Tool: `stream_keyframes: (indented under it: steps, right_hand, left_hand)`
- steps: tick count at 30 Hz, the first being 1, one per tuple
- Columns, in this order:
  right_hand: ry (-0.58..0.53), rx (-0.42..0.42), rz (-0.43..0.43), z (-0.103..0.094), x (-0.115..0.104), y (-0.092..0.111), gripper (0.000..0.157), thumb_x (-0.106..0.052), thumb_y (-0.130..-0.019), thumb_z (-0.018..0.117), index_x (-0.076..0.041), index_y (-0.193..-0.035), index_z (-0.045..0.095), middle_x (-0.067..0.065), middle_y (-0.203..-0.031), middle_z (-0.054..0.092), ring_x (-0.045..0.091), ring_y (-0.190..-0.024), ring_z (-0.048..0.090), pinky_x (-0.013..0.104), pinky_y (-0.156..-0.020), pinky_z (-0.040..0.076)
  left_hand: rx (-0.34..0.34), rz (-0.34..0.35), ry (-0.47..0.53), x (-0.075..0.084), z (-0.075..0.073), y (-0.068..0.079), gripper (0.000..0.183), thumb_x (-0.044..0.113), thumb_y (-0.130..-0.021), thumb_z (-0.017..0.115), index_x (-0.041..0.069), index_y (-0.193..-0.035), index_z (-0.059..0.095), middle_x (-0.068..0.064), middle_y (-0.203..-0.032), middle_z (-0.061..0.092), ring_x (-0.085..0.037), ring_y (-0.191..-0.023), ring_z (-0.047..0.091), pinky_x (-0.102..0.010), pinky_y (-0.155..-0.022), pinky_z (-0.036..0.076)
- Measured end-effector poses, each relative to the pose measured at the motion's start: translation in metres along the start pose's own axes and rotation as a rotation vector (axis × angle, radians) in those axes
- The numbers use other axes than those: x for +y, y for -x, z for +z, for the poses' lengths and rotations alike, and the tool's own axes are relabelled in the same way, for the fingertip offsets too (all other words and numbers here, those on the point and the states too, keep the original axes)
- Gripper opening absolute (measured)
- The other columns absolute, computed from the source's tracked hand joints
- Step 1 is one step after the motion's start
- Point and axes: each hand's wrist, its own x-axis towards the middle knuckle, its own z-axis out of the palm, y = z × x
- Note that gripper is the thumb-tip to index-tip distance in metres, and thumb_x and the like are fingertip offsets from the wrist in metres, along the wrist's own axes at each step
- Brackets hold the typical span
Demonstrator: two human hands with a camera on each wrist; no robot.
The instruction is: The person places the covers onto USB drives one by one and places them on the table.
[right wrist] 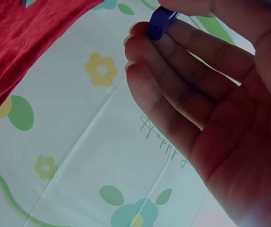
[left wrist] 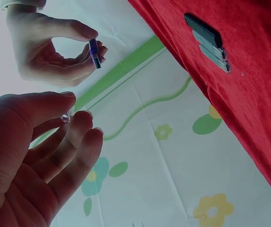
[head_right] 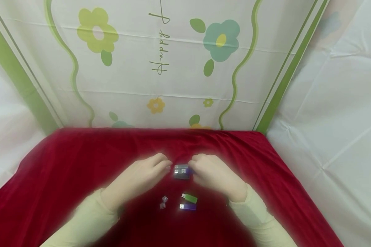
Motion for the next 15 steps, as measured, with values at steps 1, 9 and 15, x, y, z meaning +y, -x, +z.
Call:
stream_keyframes:
  steps: [1,9,15]
  right_hand:
    - [-0.002,0.0,-0.001,0.0001,0.0,0.0,0.02,-0.001,-0.07,0.075,-0.013,-0.072,0.059,-0.008,-0.068,0.042,0.006,-0.059,0.039,0.019,-0.051,0.039]
    - [0.001,0.011,-0.007,-0.0009,-0.0007,-0.0004,0.019,-0.002,-0.071,0.073,-0.013,-0.073,0.058,-0.008,-0.069,0.042,0.007,-0.059,0.039,0.02,-0.051,0.039]
    - [-0.001,0.022,-0.019,-0.0014,-0.0018,-0.0005,0.019,-0.002,-0.071,0.076,-0.012,-0.076,0.06,-0.007,-0.07,0.042,0.007,-0.06,0.039,0.02,-0.052,0.039]
  left_hand:
    - [0.001,0.001,-0.002,0.0001,0.0002,0.0,0.014,0.005,-0.089,0.069,0.003,-0.102,0.065,-0.004,-0.09,0.053,-0.008,-0.065,0.047,-0.014,-0.053,0.043]
    - [0.007,-0.005,0.02,0.0005,0.0023,0.0005,0.014,0.006,-0.089,0.07,0.004,-0.102,0.065,-0.003,-0.09,0.053,-0.008,-0.065,0.047,-0.014,-0.052,0.042]
    - [-0.012,-0.009,0.036,0.0017,0.0035,0.0012,0.018,0.008,-0.088,0.073,0.004,-0.104,0.065,-0.003,-0.092,0.054,-0.008,-0.067,0.049,-0.014,-0.055,0.044]
